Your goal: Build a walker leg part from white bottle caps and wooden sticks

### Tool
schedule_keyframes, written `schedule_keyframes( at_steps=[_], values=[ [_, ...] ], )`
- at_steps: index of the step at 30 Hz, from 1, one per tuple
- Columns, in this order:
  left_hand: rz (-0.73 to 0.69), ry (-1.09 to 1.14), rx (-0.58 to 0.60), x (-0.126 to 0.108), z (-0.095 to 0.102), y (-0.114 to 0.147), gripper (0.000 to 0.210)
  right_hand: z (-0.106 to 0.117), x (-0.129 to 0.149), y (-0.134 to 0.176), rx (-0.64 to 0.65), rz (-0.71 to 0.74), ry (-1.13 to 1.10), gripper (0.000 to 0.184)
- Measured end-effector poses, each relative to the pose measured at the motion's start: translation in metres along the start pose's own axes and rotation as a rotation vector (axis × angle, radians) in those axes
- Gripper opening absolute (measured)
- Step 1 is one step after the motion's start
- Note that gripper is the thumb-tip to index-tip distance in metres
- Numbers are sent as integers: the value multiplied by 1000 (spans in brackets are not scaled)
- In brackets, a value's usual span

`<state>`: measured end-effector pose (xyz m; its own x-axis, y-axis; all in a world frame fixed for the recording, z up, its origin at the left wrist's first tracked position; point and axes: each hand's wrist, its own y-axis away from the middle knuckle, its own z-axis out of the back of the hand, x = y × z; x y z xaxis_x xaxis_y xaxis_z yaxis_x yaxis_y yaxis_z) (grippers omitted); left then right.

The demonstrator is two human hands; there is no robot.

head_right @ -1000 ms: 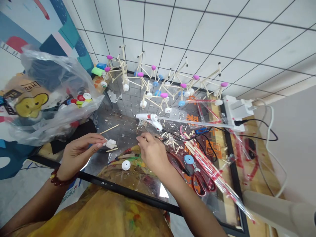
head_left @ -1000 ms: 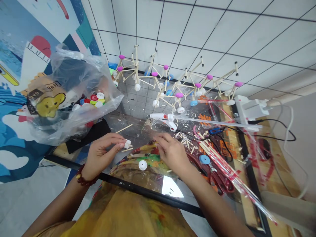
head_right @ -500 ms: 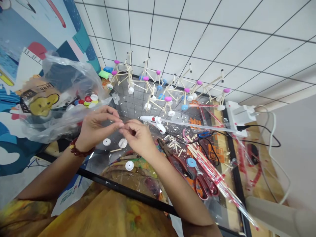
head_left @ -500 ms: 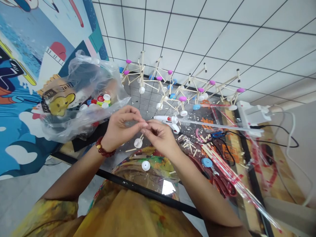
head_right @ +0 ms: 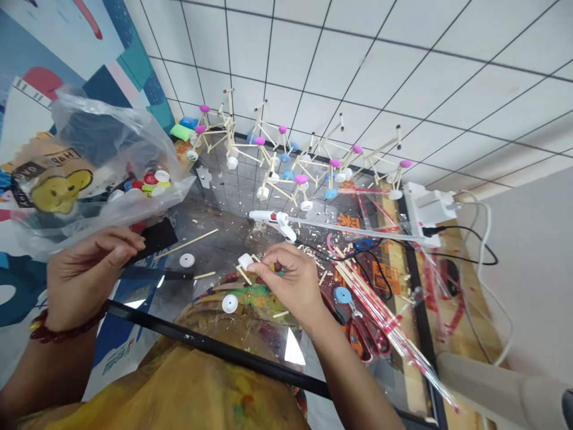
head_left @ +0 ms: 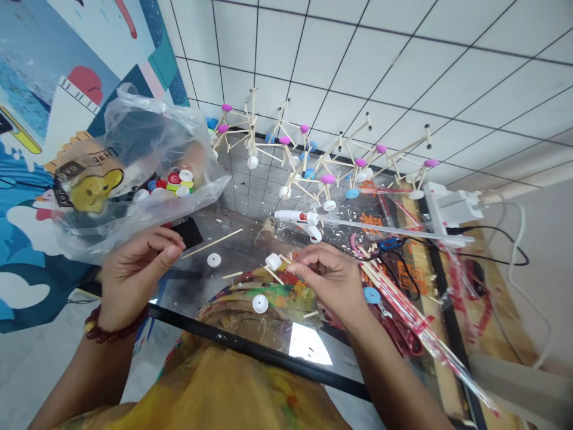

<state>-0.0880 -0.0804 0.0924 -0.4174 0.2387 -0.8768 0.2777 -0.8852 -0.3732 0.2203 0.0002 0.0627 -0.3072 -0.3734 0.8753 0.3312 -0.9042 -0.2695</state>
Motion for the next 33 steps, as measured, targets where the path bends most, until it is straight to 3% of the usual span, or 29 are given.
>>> schedule_keyframes(
  at_steps=[2, 4, 6, 10, 13, 16, 20, 26, 33],
  values=[
    [-26, -133, 200, 0, 6, 1, 26, 8, -1, 4, 19, 28, 60, 20],
    [-91, -270, 294, 0, 0, 0, 16, 15, -3, 8, 4, 44, 160, 15],
    [-180, -382, 305, 2, -21, -1, 6, 19, -7, 13, -12, 36, 255, 10],
    [-353, -531, 574, 14, -76, 2, 22, 11, -12, 22, 28, 51, 305, 11],
    [-395, -630, 670, 22, -102, 6, 23, -7, -6, 26, 72, 120, 378, 11],
    [-415, -637, 643, 26, -108, 8, 20, -28, 3, 26, 180, 171, 553, 12],
    [-399, -612, 543, 19, -100, 9, 23, -50, 9, 22, 287, 220, 761, 12],
    [-374, -570, 434, 4, -76, 15, 19, -57, 1, 21, 223, 254, 745, 14],
    [-254, -552, 313, 6, -58, 9, 12, -46, 1, 19, 162, 209, 723, 13]
  ],
)
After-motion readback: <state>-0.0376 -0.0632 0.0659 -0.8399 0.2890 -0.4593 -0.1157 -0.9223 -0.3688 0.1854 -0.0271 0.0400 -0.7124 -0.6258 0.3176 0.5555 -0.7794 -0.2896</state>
